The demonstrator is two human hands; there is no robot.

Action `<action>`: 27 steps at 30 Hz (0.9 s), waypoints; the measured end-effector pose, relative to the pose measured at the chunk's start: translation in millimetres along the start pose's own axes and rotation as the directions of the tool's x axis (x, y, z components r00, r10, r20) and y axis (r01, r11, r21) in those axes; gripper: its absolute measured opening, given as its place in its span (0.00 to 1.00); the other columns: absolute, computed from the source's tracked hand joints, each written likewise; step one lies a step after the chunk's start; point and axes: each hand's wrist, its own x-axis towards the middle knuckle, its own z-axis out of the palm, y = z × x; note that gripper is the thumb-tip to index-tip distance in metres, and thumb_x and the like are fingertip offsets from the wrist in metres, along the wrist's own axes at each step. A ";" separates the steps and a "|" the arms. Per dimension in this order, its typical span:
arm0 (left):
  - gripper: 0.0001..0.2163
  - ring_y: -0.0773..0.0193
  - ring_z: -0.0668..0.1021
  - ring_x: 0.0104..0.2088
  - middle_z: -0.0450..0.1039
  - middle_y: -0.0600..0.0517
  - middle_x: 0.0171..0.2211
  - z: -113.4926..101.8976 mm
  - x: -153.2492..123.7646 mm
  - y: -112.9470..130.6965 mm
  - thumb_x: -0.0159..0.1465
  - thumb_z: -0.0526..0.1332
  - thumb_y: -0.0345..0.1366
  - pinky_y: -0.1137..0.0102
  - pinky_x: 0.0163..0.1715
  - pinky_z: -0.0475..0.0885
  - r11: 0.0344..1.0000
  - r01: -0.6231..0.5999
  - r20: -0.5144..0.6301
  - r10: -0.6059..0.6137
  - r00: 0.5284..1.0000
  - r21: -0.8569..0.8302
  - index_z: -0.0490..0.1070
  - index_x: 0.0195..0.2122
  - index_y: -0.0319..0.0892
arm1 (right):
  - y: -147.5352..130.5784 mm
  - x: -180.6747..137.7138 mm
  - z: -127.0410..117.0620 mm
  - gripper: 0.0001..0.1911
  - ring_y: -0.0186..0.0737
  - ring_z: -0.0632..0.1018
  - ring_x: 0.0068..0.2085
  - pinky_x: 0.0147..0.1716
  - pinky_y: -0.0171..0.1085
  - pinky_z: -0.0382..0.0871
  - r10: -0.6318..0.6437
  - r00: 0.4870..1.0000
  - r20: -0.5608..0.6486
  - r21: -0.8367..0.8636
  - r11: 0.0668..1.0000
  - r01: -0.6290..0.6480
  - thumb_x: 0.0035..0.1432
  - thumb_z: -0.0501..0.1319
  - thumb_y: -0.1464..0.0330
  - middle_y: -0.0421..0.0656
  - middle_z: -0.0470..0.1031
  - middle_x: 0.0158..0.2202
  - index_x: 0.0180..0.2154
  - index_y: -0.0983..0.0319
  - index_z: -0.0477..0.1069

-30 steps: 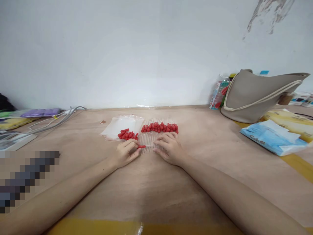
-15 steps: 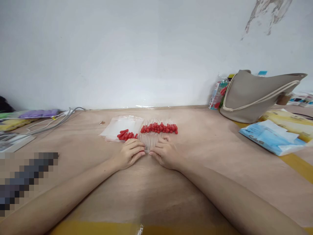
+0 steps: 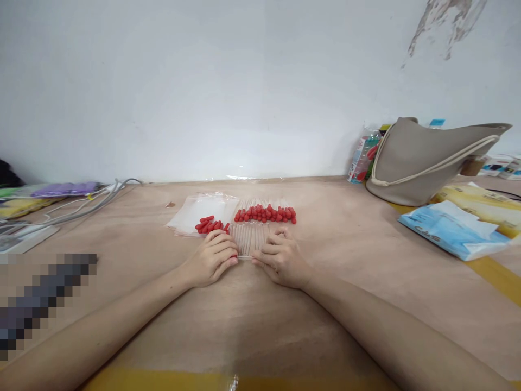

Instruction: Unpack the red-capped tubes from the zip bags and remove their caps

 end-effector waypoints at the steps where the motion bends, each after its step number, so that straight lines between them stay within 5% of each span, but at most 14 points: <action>1: 0.10 0.62 0.71 0.40 0.74 0.50 0.33 -0.3 -0.3 0.8 0.64 0.50 0.36 0.61 0.48 0.60 1.000 -0.005 -0.002 0.005 1.000 0.003 0.69 0.33 0.41 | -0.2 -0.8 0.3 0.10 0.34 0.66 0.29 0.39 0.40 0.53 0.001 1.000 -0.006 0.005 1.000 -0.001 0.59 0.53 0.67 0.38 0.70 0.22 0.35 0.58 0.73; 6: 0.09 0.61 0.71 0.40 0.73 0.50 0.34 -1.3 -7.2 2.9 0.64 0.51 0.35 0.61 0.47 0.60 1.000 0.012 -0.003 -0.012 1.000 -0.015 0.69 0.33 0.42 | 3.0 -4.9 -1.6 0.09 0.34 0.66 0.29 0.41 0.41 0.53 -0.014 1.000 -0.021 0.046 0.999 0.015 0.58 0.54 0.67 0.38 0.70 0.21 0.35 0.57 0.74; 9: 0.10 0.62 0.71 0.38 0.72 0.50 0.33 -5.0 -16.0 -7.2 0.65 0.49 0.34 0.63 0.44 0.63 0.990 0.122 -0.055 -0.126 0.990 -0.075 0.68 0.32 0.41 | 15.8 -9.2 -4.1 0.10 0.34 0.66 0.29 0.40 0.40 0.53 0.075 0.996 -0.047 0.050 0.996 -0.072 0.58 0.54 0.66 0.39 0.69 0.21 0.34 0.58 0.74; 11: 0.12 0.64 0.71 0.36 0.70 0.49 0.33 -10.0 -20.4 -20.0 0.65 0.48 0.35 0.66 0.40 0.65 0.951 0.274 -0.158 -0.296 0.942 -0.144 0.69 0.32 0.41 | 26.8 -11.7 -4.0 0.11 0.34 0.67 0.29 0.39 0.40 0.53 0.251 0.964 -0.090 0.025 0.968 -0.250 0.58 0.54 0.65 0.40 0.70 0.22 0.32 0.59 0.74; 13: 0.12 0.64 0.71 0.36 0.68 0.49 0.33 -16.3 -21.7 -34.6 0.64 0.49 0.37 0.68 0.39 0.67 0.877 0.438 -0.237 -0.477 0.847 -0.199 0.71 0.35 0.41 | 35.3 -12.6 -2.0 0.13 0.34 0.68 0.28 0.37 0.39 0.52 0.439 0.892 -0.108 0.006 0.897 -0.441 0.58 0.53 0.65 0.40 0.70 0.22 0.30 0.59 0.74; 17: 0.13 0.60 0.70 0.39 0.66 0.49 0.32 -28.1 -15.6 -58.2 0.62 0.50 0.38 0.66 0.40 0.68 0.729 0.672 -0.181 -0.684 0.706 -0.133 0.72 0.40 0.41 | 39.0 -9.6 2.4 0.13 0.34 0.69 0.26 0.35 0.37 0.51 0.600 0.798 -0.054 -0.034 0.797 -0.602 0.56 0.53 0.65 0.38 0.68 0.19 0.27 0.59 0.75; 21: 0.14 0.61 0.72 0.36 0.68 0.50 0.31 -32.4 -4.9 -69.2 0.59 0.51 0.37 0.66 0.38 0.68 0.659 0.750 -0.041 -0.752 0.657 -0.056 0.70 0.42 0.40 | 35.0 -6.4 1.5 0.13 0.34 0.69 0.26 0.34 0.37 0.50 0.650 0.760 0.002 -0.093 0.757 -0.647 0.55 0.52 0.66 0.39 0.70 0.21 0.28 0.59 0.75; 27: 0.14 0.63 0.72 0.30 0.71 0.52 0.31 -29.5 0.1 -73.7 0.56 0.56 0.42 0.69 0.33 0.66 0.630 0.776 -0.043 -0.775 0.630 0.011 0.67 0.42 0.42 | 31.5 -4.2 3.9 0.13 0.34 0.69 0.27 0.35 0.37 0.49 0.635 0.773 0.014 -0.113 0.769 -0.629 0.55 0.51 0.67 0.39 0.71 0.22 0.33 0.57 0.74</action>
